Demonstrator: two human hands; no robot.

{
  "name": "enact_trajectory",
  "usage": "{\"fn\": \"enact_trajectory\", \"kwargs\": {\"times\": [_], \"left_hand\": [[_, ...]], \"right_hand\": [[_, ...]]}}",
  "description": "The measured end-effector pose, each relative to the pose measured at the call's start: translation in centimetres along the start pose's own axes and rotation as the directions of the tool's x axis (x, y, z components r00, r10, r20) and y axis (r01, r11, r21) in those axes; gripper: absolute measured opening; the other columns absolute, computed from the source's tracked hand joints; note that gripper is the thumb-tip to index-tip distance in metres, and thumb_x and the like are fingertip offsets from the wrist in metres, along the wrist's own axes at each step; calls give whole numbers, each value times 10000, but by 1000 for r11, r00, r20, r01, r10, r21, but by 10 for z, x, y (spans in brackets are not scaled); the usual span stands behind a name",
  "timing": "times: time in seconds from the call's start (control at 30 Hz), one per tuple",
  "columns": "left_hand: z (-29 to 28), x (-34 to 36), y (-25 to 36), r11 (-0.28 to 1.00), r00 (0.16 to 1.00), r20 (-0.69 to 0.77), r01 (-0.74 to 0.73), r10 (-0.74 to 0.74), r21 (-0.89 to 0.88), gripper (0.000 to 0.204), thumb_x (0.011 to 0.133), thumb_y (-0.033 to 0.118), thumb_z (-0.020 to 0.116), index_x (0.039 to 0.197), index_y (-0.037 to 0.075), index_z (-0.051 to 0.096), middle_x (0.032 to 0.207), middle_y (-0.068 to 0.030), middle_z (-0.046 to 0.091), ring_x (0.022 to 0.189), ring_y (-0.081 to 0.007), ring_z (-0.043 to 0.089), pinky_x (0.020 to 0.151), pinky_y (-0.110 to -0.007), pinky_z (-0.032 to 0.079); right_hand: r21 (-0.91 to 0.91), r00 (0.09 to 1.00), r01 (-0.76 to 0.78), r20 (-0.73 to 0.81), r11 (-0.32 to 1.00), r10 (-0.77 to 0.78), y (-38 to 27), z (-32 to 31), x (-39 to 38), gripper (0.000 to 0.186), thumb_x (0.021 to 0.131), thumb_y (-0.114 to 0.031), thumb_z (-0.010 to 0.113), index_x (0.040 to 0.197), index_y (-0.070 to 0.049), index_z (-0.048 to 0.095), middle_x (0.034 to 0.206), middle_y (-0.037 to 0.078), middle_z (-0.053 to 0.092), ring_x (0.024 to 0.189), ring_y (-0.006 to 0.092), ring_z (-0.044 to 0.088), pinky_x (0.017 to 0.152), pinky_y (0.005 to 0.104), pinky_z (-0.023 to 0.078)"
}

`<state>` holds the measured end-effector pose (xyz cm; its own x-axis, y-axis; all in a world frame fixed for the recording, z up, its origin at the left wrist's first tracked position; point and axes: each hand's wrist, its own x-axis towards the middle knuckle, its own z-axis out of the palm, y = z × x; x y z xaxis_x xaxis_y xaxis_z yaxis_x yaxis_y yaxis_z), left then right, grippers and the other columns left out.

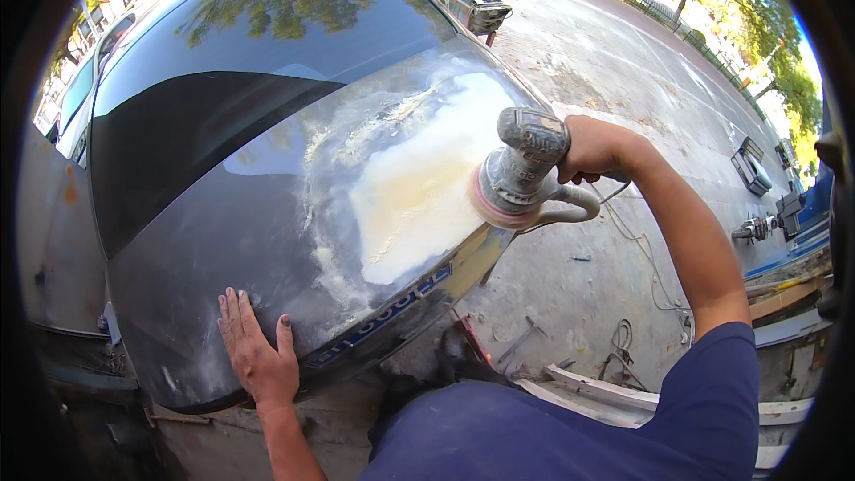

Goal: The person uses an orbital sander to smooth a yellow filler patch on the trunk of a dark sedan. The person holds the sander with the right hand and steadies the trunk with the left hand while moving the tool across the filler area.

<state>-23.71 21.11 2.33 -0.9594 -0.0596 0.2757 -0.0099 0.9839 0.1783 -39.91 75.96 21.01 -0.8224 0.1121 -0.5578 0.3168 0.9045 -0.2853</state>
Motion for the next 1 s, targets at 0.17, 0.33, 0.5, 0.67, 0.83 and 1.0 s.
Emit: {"fn": "enact_trajectory", "kwargs": {"times": [0.17, 0.33, 0.5, 0.67, 0.83, 1.0], "left_hand": [[-1, -1, 0, 1000, 1000, 0, -2, 2, 9, 745, 1173, 397, 677, 1755, -22, 475, 1878, -203, 430, 1774, -397, 339, 1469, -546, 241], [0, -2, -2, 999, 1000, 5, -20, 20, 44, 741, 1198, 434, 633, 1757, -24, 472, 1879, -204, 427, 1774, -397, 338, 1467, -553, 240], [1, -1, -3, 999, 1000, 3, -19, 19, 27, 755, 1181, 430, 653, 1755, -26, 472, 1878, -206, 429, 1773, -396, 341, 1465, -557, 247], [0, 0, 0, 1000, 1000, 8, -1, 1, 8, 762, 1163, 396, 687, 1758, -26, 466, 1876, -208, 429, 1773, -395, 342, 1466, -552, 248], [-1, 0, 1, 1000, 1000, 23, 10, -10, 4, 773, 1160, 366, 703, 1772, -32, 447, 1875, -217, 430, 1774, -400, 338, 1468, -545, 247], [-2, 1, -1, 1000, 999, 31, -14, 14, 7, 772, 1179, 399, 670, 1777, -34, 444, 1875, -213, 431, 1776, -403, 333, 1469, -543, 241]], "right_hand": [[-141, 985, 161, 91, 977, -149, -34, 25, -9, 209, 814, -108, 909, 949, 40, 853, 835, 138, 832, 637, 212, 754, 602, 373, 609], [-22, 998, 29, 48, 999, -28, -16, 8, 10, 152, 801, -38, 891, 895, 21, 788, 764, 101, 768, 615, 194, 723, 542, 364, 565], [120, 984, -141, -89, 983, 152, 35, -22, 30, 111, 797, 17, 856, 869, 13, 772, 733, 119, 757, 566, 200, 707, 498, 376, 548], [118, 990, -97, -90, 988, 108, 42, -25, 26, 120, 792, 18, 858, 851, 10, 754, 729, 116, 757, 558, 199, 707, 495, 360, 547], [48, 1000, -10, -20, 999, 11, 8, 8, 3, 150, 790, -32, 895, 889, 28, 800, 753, 112, 778, 595, 187, 726, 537, 348, 568], [53, 998, 52, 35, 997, -54, 3, 12, 5, 142, 783, -53, 897, 863, 26, 810, 755, 113, 777, 586, 187, 706, 541, 354, 564]]}}
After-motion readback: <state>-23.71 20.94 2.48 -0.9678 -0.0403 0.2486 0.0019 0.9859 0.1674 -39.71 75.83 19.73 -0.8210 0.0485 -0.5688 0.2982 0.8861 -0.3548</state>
